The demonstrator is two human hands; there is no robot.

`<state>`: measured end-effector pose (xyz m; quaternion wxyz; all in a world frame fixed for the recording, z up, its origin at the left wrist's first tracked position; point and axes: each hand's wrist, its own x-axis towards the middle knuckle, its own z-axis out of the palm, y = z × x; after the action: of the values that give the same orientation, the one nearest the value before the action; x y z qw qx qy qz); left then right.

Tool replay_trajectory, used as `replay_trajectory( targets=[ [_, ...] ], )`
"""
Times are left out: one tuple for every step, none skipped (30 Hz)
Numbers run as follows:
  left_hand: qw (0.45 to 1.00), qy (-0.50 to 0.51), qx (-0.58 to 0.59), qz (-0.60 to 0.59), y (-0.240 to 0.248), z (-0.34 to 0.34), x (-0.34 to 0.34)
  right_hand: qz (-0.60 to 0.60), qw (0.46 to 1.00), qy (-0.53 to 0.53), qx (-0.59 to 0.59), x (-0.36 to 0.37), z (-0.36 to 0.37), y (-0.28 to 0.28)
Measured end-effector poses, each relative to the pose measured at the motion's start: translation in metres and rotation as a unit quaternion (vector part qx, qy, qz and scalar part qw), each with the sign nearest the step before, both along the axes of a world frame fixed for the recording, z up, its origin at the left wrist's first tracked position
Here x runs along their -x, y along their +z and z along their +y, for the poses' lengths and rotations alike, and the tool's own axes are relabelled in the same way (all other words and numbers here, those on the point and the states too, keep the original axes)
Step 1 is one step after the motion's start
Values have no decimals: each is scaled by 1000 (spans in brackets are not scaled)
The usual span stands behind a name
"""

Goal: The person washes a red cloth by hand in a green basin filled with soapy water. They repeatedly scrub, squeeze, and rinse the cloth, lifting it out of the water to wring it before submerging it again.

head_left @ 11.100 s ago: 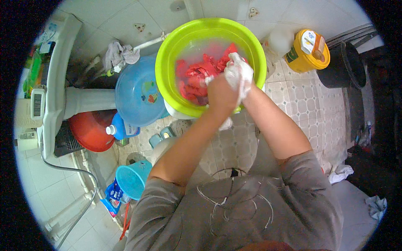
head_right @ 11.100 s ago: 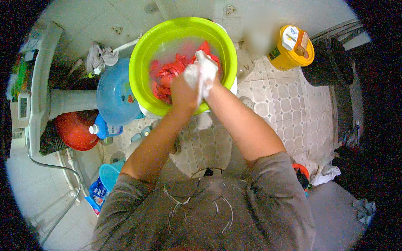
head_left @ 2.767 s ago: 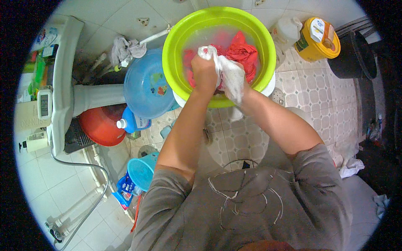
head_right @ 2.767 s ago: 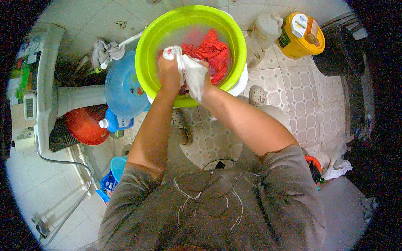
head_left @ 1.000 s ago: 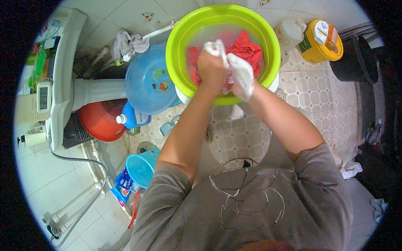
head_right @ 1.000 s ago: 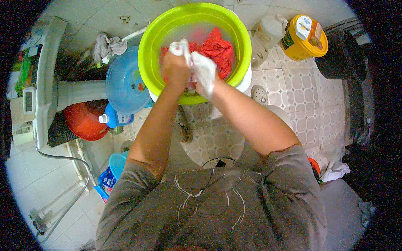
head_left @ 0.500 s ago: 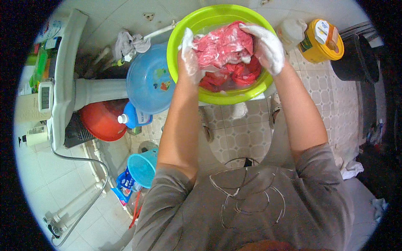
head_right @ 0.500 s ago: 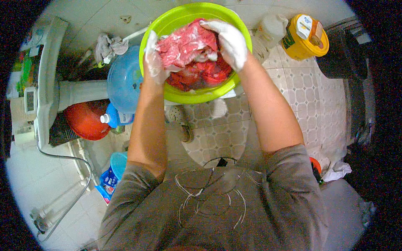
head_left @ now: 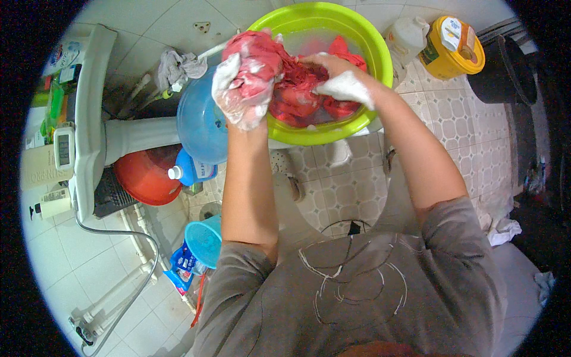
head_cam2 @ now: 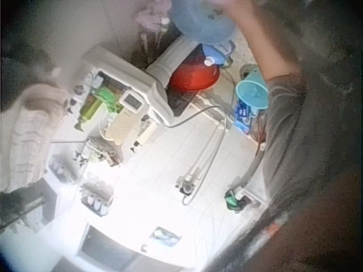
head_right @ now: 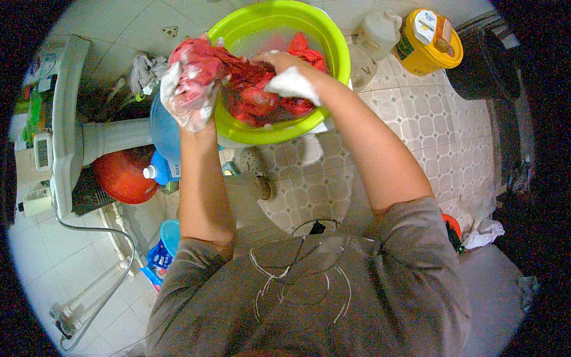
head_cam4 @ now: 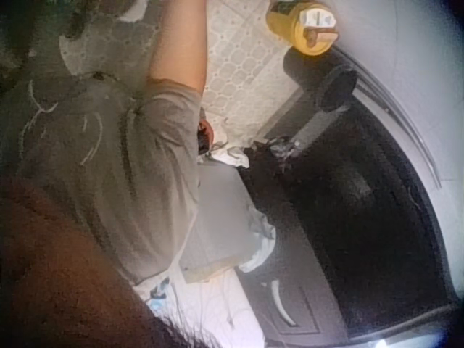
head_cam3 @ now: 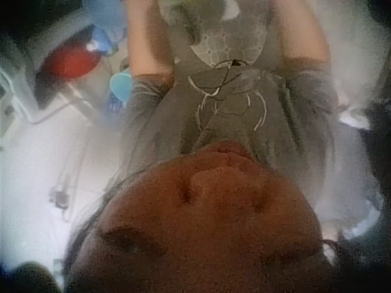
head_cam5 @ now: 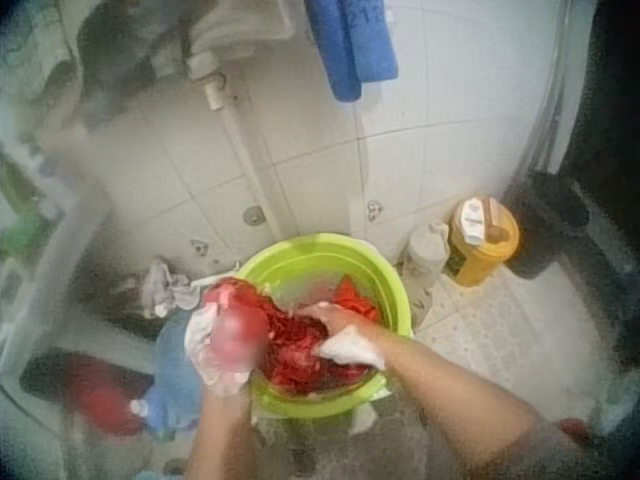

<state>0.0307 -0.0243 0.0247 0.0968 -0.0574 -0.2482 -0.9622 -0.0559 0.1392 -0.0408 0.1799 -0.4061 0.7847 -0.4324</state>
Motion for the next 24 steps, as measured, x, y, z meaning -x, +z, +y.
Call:
replay_trajectory(
  targets=[
    [1000, 18, -15, 16, 1, 0, -3, 20, 998, -20, -55, -10, -2, 10],
    [998, 38, -9, 39, 1, 0, -5, 11, 998, -36, -54, -13, -8, 5],
    [996, 57, -3, 63, 2, 1, -6, 3, 997, -54, -53, -15, -13, -1],
    [993, 76, 3, 88, 2, 1, -7, 27, 998, -55, -24, -17, -16, -6],
    [993, 64, -11, 102, 4, 0, -9, 52, 997, -56, 6, -19, -20, -9],
    [992, 52, -25, 115, 7, -1, -13, 75, 995, -58, 36, -19, -22, -13],
    [990, 39, -40, 129, 11, 0, -17, 32, 995, -71, 56, -17, -23, -18],
    [981, -4, -120, 152, 15, 4, -20, -12, 993, -85, 77, -12, -24, -23],
    [988, 51, -54, 134, 14, 0, -21, -54, 989, -96, 97, -11, -25, -19],
    [988, 106, 12, 116, 10, -5, -22, -166, 970, -139, 112, -13, -21, -8],
    [979, 160, 77, 96, 8, -9, -21, -122, 970, -137, 157, -5, -18, -5],
    [988, 113, -46, 96, 9, -11, -19, -121, 955, -139, 233, 2, -14, 2],
    [990, 100, -8, 99, 1, -23, -15, -122, 935, -134, 305, 6, -11, 12],
    [991, 86, 30, 101, -13, -41, -8, -194, 903, -119, 364, 8, -6, 24],
    [995, 101, -10, 11, -12, -36, -11, -264, 862, -108, 418, 11, 2, 37],
    [989, 117, -54, -78, -9, -30, -16, -269, 835, -119, 465, 11, 3, 49],
    [966, 189, -26, -174, -6, -20, -12, -306, 805, -16, 507, 22, 10, 49],
    [985, 118, -29, -121, -19, -33, -12, -299, 790, -27, 535, 9, 6, 74],
    [996, 44, -32, -68, -29, -43, -11, -291, 774, -39, 561, -4, 2, 94],
    [992, 89, 27, -82, -40, -49, -13, -284, 771, -64, 566, -1, 0, 89],
    [983, 129, 84, -96, -44, -47, -14, -276, 768, -92, 571, 7, 0, 79],
    [970, 168, 139, -108, -47, -45, -13, -266, 766, -121, 573, 15, 2, 71],
    [983, 136, 86, -90, -49, -45, -11, -185, 852, -134, 470, 26, 13, 69],
    [991, 108, 35, -72, -47, -45, -11, -235, 851, -161, 441, 27, 18, 71]
  ],
)
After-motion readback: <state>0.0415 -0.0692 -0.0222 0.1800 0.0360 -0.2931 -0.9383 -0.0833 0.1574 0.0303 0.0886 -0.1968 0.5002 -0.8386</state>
